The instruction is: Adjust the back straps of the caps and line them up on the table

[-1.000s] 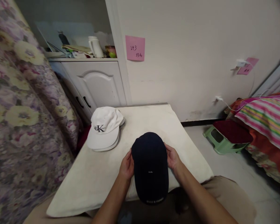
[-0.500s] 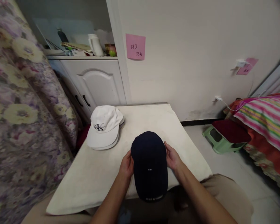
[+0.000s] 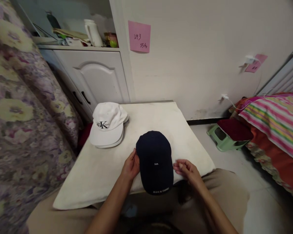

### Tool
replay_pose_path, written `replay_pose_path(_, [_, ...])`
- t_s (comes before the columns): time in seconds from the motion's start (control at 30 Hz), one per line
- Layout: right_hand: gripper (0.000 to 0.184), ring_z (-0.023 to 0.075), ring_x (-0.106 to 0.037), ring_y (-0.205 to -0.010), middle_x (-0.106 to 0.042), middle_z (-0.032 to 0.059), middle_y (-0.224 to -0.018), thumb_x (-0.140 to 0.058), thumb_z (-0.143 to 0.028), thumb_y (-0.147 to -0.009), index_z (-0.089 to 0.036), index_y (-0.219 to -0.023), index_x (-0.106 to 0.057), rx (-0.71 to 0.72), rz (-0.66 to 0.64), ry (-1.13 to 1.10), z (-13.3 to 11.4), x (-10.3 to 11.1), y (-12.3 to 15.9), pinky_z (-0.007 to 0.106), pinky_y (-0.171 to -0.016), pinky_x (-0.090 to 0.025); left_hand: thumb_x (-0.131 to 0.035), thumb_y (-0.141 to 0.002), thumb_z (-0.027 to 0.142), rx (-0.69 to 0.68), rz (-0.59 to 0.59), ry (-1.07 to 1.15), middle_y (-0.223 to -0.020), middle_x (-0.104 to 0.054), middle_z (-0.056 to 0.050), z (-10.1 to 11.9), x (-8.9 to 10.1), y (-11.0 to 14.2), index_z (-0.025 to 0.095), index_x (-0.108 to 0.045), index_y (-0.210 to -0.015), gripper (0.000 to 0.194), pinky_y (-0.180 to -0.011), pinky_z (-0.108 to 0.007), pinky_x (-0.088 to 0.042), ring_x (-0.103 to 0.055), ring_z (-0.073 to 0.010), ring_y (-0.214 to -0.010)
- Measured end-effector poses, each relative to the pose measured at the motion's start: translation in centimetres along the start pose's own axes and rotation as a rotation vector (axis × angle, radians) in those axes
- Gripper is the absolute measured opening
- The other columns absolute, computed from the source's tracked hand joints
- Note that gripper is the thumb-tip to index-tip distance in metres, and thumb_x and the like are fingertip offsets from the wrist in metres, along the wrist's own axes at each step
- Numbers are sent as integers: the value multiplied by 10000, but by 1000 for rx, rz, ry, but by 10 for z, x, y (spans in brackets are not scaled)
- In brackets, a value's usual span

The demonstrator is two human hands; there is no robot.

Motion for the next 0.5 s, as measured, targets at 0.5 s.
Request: replay_pose_path(0.5, [300,187,-681,-1091,-746,26,-1144,-852,-256,-710,-240,-982,-727,-295,-138,-616,94,-55,86,340,-986,-517,-404,-962,77,29,51,24,-775,-783,-62,-5,11,7,94,-728,-876,336,-780,-221,-568,-737,-161,-691])
Point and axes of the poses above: each hand's wrist, its own y-axis away from the middle knuckle, its own x-axis out of the back of the hand, z = x × y, the point moved 8 cm from there along -y, towards the middle knuckle
